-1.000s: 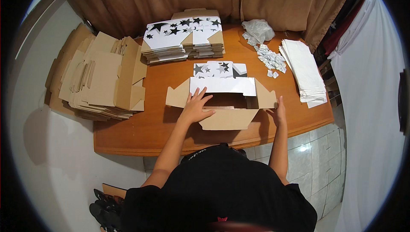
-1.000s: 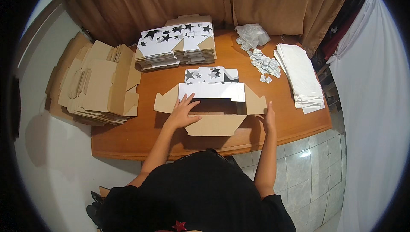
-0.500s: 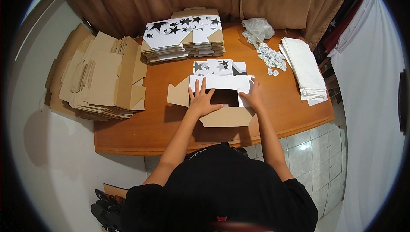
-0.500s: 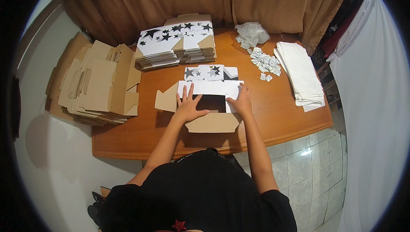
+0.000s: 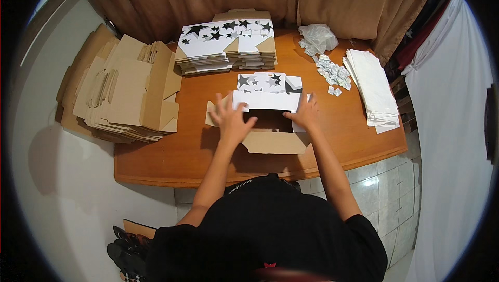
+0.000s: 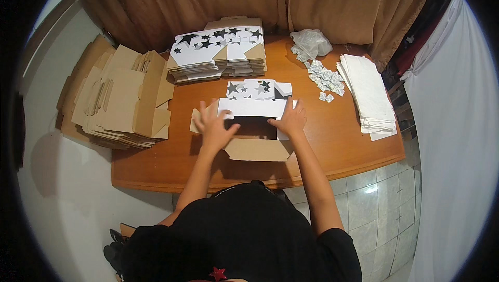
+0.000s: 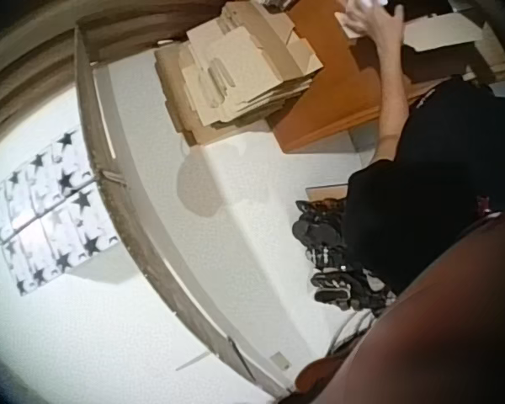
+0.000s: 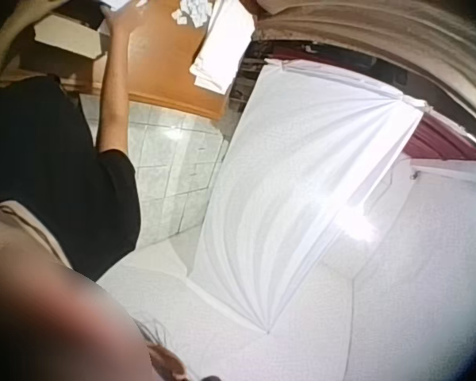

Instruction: Pack shoes into a decorative box with tissue paper and store the finished box on a shelf.

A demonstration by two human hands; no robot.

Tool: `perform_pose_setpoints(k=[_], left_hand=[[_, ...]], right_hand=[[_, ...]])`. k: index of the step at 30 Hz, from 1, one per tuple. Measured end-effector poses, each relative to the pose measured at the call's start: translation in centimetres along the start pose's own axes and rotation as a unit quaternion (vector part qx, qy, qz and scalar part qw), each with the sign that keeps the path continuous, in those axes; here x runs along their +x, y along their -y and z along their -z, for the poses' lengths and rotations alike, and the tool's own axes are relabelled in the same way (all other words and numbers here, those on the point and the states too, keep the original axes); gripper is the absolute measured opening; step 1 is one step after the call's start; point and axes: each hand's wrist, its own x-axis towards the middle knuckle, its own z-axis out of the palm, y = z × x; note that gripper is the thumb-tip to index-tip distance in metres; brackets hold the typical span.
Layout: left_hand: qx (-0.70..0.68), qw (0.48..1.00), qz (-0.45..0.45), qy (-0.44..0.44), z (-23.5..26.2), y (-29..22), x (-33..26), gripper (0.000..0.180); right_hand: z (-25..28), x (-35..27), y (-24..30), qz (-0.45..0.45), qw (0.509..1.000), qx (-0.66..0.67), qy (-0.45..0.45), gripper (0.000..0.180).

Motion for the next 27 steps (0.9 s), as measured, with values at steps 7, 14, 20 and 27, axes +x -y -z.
perform_pose_setpoints(k=[7, 14, 20, 27], left_hand=[[-0.203, 0.952, 0.175, -0.149, 1.5, 4.0, -1.5, 0.066], [-0.265, 0.957, -0.122, 0.011, -1.3, 2.5, -1.2, 0.067], [-0.176, 0.964, -0.172, 0.098, -3.2, 3.2, 0.2, 0.069], [-0.065, 0.962, -0.170, 0.203, -3.8, 2.9, 1.0, 0.077]], right_hand=[[-0.7, 1.6, -0.1, 0.032, 0.997, -0.025, 0.070, 0.099], [-1.7, 1.7, -0.7, 0.054, 0.996, -0.007, 0.065, 0.088], [-1.8, 1.5, -0.5, 0.055, 0.996, 0.003, 0.066, 0.088], [-2.2, 1.2, 0.0, 0.034, 0.997, -0.051, 0.057, 0.090]])
